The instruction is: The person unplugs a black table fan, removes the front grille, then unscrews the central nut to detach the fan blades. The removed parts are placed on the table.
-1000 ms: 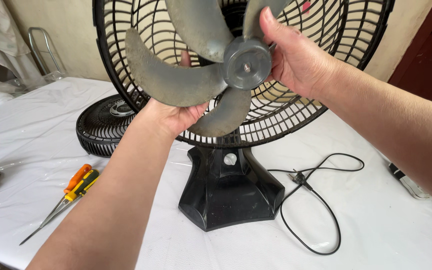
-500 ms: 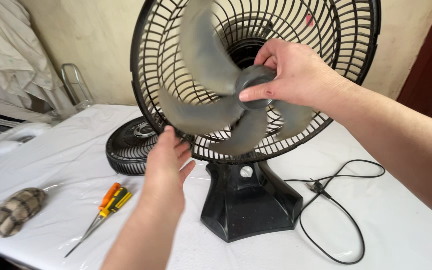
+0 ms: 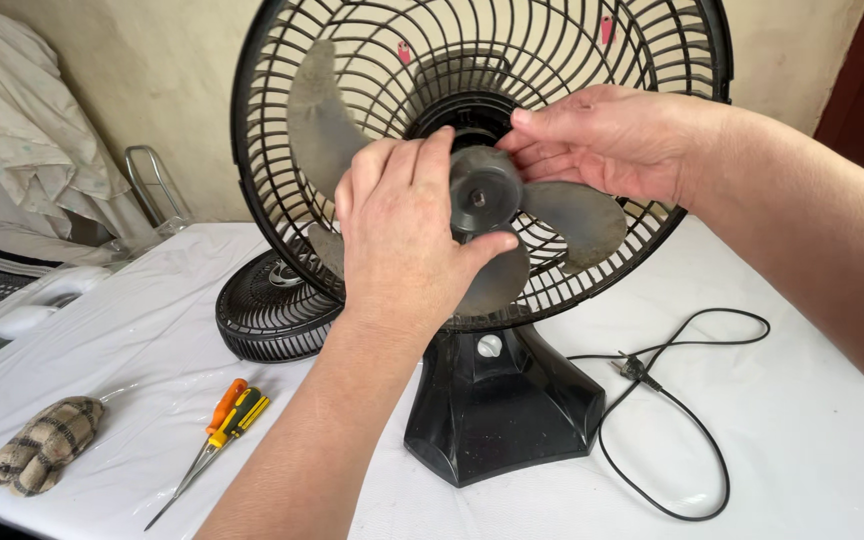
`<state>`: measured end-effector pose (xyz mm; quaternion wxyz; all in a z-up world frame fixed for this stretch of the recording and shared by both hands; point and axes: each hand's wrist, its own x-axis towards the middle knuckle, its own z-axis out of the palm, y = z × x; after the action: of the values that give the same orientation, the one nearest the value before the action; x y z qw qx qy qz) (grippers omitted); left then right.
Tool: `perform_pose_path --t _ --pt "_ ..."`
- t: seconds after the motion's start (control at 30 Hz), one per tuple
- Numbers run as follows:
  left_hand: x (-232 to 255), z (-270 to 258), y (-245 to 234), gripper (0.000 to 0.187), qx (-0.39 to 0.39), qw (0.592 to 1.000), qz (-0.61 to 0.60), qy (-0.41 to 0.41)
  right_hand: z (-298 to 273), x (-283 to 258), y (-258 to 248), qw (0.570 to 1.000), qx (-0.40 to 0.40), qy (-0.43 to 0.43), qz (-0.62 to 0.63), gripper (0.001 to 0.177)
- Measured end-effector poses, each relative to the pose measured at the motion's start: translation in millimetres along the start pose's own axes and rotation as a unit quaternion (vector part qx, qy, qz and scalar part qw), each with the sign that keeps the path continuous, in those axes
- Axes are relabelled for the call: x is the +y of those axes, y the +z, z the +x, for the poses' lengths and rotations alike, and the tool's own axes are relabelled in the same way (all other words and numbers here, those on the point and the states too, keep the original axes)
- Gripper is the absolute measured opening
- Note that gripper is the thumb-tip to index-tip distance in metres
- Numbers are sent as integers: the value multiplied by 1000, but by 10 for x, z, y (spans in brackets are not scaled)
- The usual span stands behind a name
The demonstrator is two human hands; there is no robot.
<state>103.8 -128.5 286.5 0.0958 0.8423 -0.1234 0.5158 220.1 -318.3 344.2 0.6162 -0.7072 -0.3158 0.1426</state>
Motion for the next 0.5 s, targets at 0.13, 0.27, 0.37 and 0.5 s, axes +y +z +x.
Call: perform_pose_path --t 0.13,0.27,0.37,0.5 --pt "0 -116 110 109 26 1000 2 -6 51 0 -69 999 31 24 26 39" --pt "-86 -145 204 99 26 999 16 -14 70 -16 -99 999 -10 28 29 35" --pt "-136 -135 292 94 40 999 28 2 123 46 -105 997 -22 33 63 34" --pt "-229 -140 356 96 59 997 27 30 133 173 -78 996 -25 25 81 29"
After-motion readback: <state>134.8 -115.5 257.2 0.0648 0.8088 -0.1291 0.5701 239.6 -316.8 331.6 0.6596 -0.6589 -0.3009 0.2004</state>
